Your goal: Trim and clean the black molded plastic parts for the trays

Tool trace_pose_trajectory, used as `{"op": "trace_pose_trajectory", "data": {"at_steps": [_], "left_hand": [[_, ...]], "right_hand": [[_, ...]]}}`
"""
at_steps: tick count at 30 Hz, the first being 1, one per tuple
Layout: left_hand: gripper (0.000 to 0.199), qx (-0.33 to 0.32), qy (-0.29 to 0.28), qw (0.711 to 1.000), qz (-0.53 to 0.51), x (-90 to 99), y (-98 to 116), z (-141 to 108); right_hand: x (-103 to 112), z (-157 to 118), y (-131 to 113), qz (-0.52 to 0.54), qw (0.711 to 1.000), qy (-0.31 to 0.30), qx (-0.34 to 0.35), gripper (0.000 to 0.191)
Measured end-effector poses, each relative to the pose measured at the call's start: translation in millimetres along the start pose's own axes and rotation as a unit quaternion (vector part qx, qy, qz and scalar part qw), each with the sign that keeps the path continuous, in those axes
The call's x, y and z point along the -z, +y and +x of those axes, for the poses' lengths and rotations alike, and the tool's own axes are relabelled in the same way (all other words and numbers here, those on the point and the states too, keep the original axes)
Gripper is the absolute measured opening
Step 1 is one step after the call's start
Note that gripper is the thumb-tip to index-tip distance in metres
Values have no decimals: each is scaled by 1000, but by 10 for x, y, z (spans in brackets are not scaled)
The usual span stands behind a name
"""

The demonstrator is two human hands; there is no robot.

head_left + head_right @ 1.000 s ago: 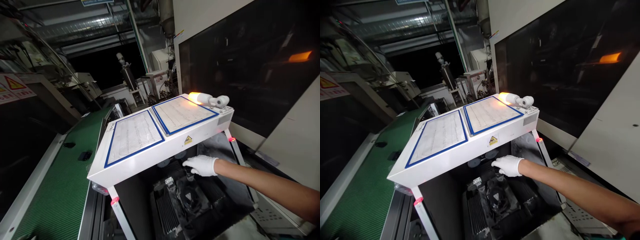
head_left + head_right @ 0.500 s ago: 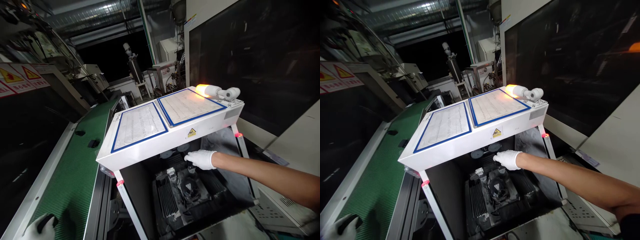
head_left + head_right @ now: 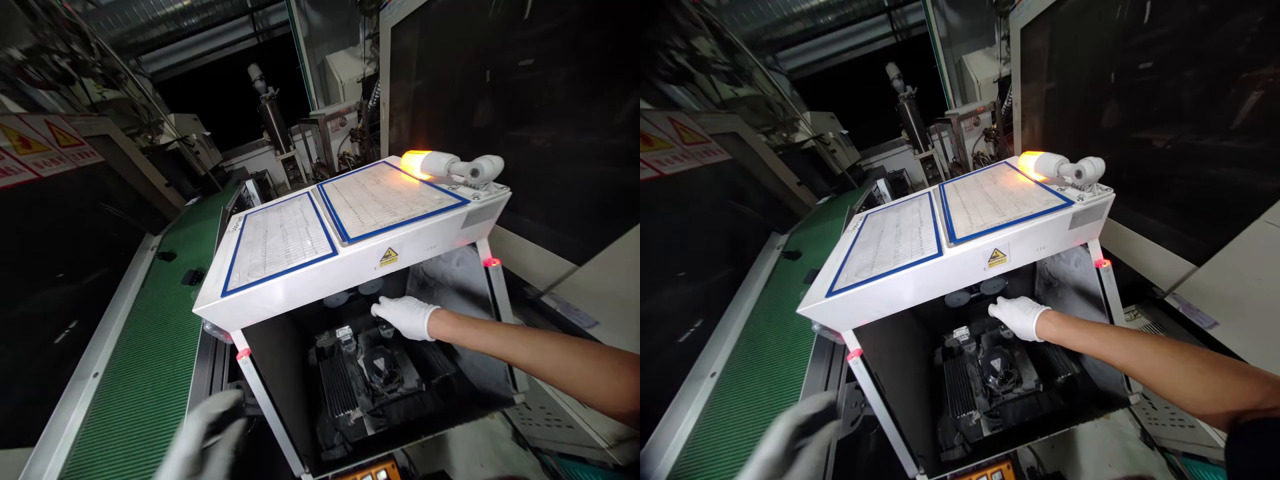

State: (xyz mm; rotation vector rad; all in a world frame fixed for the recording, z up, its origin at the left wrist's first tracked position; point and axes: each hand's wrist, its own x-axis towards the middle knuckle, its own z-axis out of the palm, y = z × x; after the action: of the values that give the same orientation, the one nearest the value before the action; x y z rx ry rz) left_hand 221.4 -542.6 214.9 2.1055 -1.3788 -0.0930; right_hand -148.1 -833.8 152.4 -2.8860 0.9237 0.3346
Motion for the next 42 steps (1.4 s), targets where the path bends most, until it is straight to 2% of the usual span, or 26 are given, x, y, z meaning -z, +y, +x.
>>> {"op": "trace_pose_trajectory", "data": {"at_steps": [1,2,4,7,10,15,23,28,36,42], "left_hand": [[33,-35,-83,995,-35,-242,320,-1],[27,-66,-131,988,-57,-492,596,34],[33,-129,-205,969,-52,-964,985,203],[42,-159,-220,962,-18,-1471,1245,573],[45,-184,-248,951,22,-1721,1373,860],[46,-214,-316,919,102,-1876,1561,991],[45,-227,-350,891,180,-1914,1653,1030],[45,-205,-339,894,210,-1937,1695,962],[35,-176,-299,897,272,-2093,1776,849],[34,-181,-264,901,293,-2101,1826,808]], "right_hand": [[1,0,-14,1,1000,2,-4,62],[3,0,-30,1,1000,7,-10,62],[9,-3,-65,4,1000,20,-22,62],[25,-13,-97,13,999,36,-33,59],[46,-30,-93,28,998,47,-34,53],[53,-43,-65,54,995,64,-45,42],[-2,-37,-71,80,990,93,-65,38],[15,-65,-79,76,990,99,-63,37],[47,-104,-121,65,990,103,-76,29],[31,-99,-139,57,988,117,-79,39]]}}
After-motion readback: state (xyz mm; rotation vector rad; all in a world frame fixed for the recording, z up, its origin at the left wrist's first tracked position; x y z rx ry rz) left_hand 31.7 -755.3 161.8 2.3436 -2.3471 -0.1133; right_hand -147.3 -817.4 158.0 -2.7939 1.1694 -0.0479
